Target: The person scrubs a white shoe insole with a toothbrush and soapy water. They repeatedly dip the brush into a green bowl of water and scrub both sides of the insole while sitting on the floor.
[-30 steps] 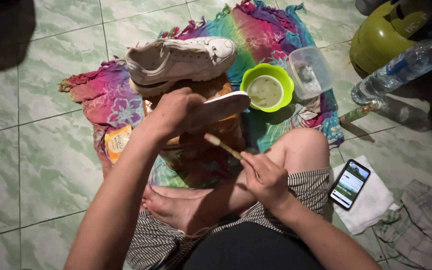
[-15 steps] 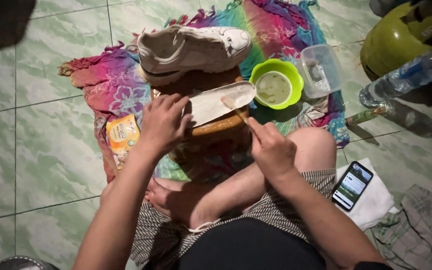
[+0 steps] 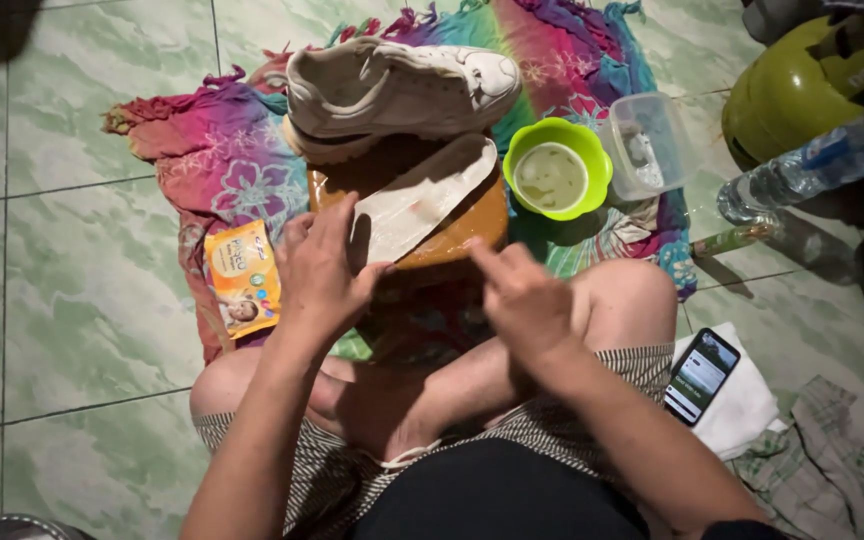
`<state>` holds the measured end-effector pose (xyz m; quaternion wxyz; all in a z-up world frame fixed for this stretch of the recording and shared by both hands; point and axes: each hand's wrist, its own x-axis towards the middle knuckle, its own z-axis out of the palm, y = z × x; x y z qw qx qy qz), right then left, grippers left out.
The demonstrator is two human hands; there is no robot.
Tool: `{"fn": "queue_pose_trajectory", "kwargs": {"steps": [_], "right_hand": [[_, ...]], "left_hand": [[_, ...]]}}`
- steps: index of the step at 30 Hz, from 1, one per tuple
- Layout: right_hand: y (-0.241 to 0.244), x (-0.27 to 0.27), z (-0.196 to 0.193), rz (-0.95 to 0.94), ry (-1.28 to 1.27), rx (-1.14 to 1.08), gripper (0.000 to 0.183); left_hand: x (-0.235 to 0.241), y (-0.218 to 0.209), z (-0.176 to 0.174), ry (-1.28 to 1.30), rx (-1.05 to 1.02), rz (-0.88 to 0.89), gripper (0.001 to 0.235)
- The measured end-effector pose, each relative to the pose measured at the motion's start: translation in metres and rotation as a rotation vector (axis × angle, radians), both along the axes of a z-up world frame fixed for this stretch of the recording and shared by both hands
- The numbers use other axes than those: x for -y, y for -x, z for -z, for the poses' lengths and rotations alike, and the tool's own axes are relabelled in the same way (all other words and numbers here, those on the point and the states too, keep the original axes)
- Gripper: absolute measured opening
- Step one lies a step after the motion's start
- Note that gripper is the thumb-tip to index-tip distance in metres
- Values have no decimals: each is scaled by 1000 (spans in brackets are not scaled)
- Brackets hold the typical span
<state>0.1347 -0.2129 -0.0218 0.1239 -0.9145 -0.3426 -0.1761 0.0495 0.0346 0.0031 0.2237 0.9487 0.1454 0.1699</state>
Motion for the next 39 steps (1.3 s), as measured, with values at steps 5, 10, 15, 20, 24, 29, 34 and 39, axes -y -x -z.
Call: {"fn": "queue_pose_trajectory", "kwargs": {"steps": [5,10,15,20,24,29,34,39], "right_hand": [[-45,21,3,95,-91,162,47],[-26,18,-12,77,-109,156,46],[18,4,-12,-43,-25,-4,49],[1,9,-6,-61,-22,18,49],[-20,18,-3,22,5,90,49],[-44,19,7,100,17,319,45],[-30,-4,2,147,-15,327,43],[5,-26,2,55,-15,194,55]], "left_hand": [[-7,-1,1,38,30,33,104],[-24,10,-1,-154,241,187,109],[-22,28,-26,-114,-339,77,100],[-4,10,-35,-116,-313,0,85],[-2,6,-39,-164,-402,-7,78],[7,7,-42,-217,-415,-15,83],[10,5,-35,-223,-398,-26,86],[9,5,-29,-205,-321,-42,89]]}}
